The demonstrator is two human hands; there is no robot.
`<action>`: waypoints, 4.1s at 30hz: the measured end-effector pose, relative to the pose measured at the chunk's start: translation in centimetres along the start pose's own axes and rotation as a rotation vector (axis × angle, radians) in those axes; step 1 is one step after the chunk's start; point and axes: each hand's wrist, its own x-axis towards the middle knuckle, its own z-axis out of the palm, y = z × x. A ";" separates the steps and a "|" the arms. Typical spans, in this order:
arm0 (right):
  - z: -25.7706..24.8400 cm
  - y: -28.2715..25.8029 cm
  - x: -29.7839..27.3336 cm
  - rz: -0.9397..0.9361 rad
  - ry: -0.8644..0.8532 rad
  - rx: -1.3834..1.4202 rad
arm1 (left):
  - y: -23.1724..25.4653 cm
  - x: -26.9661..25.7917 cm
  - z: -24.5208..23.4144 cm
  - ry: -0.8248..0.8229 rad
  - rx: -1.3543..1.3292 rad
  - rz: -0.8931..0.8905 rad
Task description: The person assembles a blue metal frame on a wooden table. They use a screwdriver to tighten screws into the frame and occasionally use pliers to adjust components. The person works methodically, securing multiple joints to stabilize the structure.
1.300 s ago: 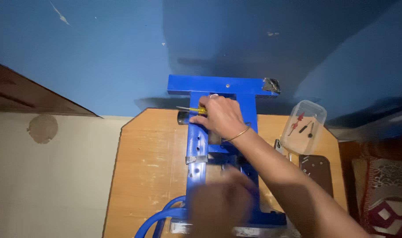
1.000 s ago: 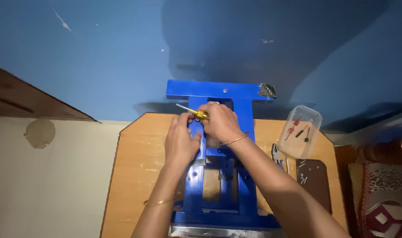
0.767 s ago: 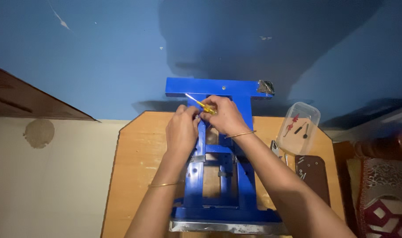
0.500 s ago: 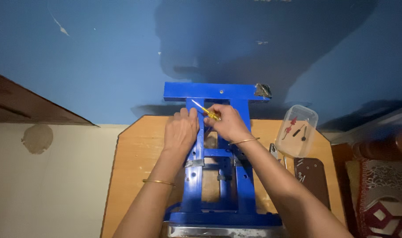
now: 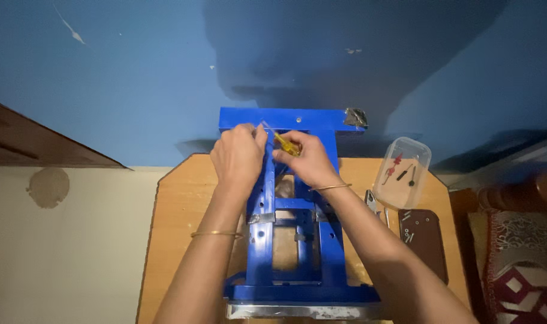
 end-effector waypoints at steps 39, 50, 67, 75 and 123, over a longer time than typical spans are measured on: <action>-32.8 21.9 -25.9 0.704 0.541 0.670 | 31.3 -26.1 32.7 -0.325 -1.009 -0.674; -30.3 33.6 -31.3 0.817 0.529 0.480 | 26.8 -37.6 43.7 -0.426 -0.669 -0.678; -27.1 40.5 -33.8 0.830 0.419 0.342 | 24.2 -40.1 44.7 -0.647 -0.722 -0.546; -28.3 32.1 -27.3 0.331 0.664 0.172 | 30.7 -31.0 36.7 -0.336 -0.999 -0.703; -7.5 -1.8 1.9 0.138 0.198 -0.283 | -0.1 -7.2 -1.8 -0.439 -0.209 -0.119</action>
